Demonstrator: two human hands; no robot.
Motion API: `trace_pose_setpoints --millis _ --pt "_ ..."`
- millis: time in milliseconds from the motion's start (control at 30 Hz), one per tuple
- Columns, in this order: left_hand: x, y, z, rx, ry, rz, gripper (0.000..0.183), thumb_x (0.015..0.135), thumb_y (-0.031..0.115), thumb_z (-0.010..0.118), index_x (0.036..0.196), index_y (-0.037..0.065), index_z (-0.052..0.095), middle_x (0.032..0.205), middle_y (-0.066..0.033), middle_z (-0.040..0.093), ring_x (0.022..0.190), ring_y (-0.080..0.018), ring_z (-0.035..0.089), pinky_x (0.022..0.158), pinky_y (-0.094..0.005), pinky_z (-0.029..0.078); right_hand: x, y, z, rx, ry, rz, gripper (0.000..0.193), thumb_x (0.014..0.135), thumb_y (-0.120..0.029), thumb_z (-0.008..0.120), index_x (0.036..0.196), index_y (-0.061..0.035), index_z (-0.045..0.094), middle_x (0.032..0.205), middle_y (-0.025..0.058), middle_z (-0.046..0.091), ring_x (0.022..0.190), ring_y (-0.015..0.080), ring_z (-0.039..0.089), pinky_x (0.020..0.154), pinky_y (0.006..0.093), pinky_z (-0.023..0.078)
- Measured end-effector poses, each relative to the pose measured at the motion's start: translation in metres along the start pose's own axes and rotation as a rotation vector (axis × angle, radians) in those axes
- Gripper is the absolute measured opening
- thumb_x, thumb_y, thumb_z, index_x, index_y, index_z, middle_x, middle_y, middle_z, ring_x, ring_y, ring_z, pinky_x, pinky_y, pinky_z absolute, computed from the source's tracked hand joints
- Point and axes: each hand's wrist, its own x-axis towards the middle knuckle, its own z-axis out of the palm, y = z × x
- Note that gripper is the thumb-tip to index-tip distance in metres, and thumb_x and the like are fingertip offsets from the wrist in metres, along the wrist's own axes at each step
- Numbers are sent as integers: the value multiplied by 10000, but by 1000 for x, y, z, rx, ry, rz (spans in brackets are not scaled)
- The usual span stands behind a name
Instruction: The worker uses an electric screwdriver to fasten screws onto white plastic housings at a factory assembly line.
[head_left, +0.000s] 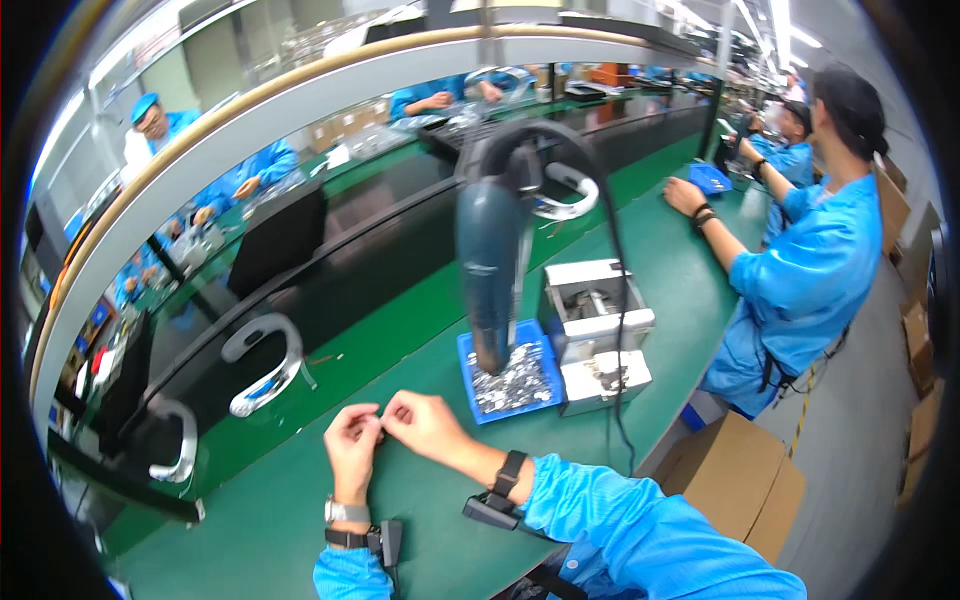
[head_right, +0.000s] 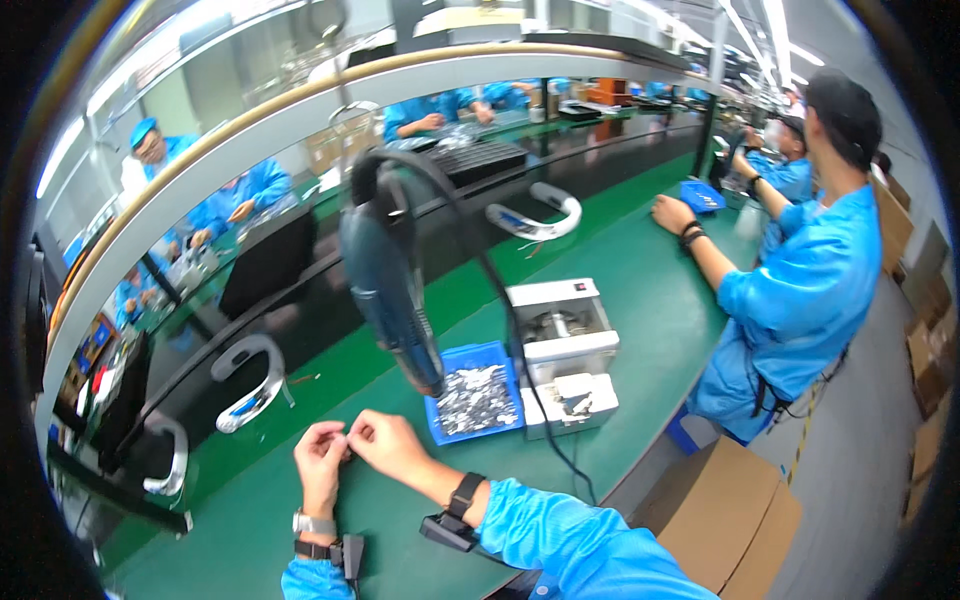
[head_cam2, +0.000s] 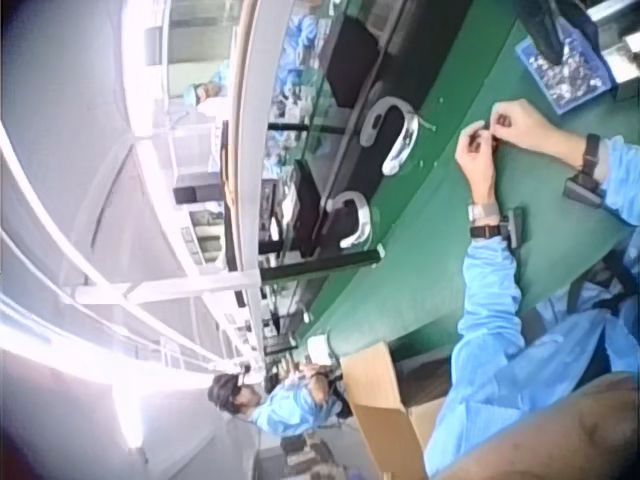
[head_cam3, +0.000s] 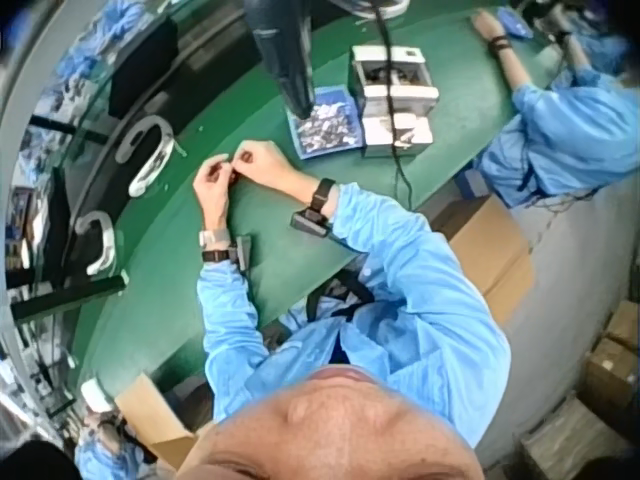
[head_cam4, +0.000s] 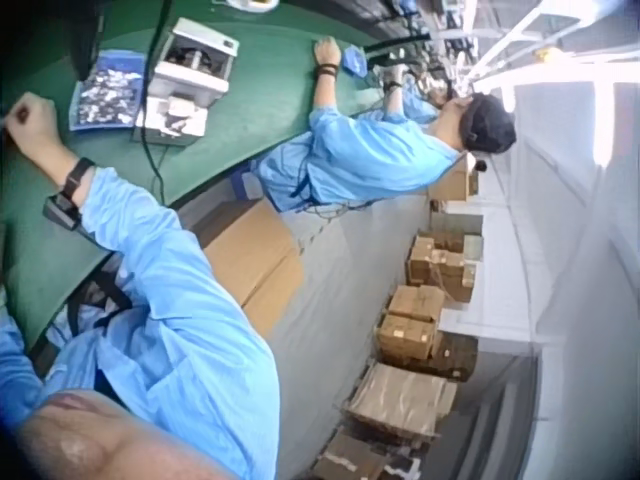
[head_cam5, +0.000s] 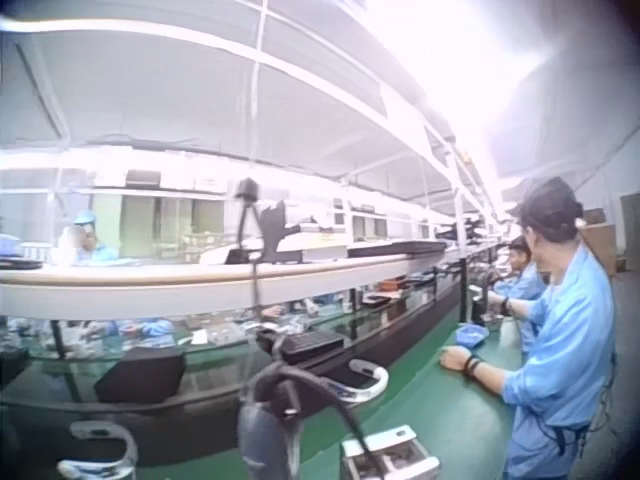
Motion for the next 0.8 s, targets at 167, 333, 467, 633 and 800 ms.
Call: trace_pose_setpoints --millis 167,333,467,633,800 --pt "5 17 6 -58 103 -43 170 928 101 640 1070 10 662 845 -20 642 726 -98 605 653 -236 511 1 11 -5 48 27 30 123 872 -132 705 867 -17 662 765 62 694 712 107 653 662 279 542" --pt "40 28 -63 170 339 96 173 920 44 575 1055 19 680 920 -4 656 828 -106 619 681 -256 520 1 -3 -2 117 -45 120 90 871 -69 682 863 5 631 741 46 666 644 86 628 591 227 515" --pt "71 32 -168 1175 592 495 229 810 91 613 1016 43 702 917 -134 676 850 -307 631 860 -439 488 1 -5 4 100 -76 108 79 866 -61 676 858 2 629 738 47 665 637 84 628 590 224 513" --pt "70 15 -319 1781 686 -122 310 759 220 664 1026 68 708 982 -159 682 973 -368 630 913 -484 466 3 -8 4 139 -91 140 75 864 -56 672 847 -1 624 728 41 660 624 77 617 577 223 508" --pt "51 17 -352 1592 551 -461 269 805 319 697 921 79 729 975 -201 711 944 -371 677 869 -489 494 5 -8 0 134 -81 137 80 864 -55 675 840 -1 620 721 37 657 618 76 614 570 223 507"
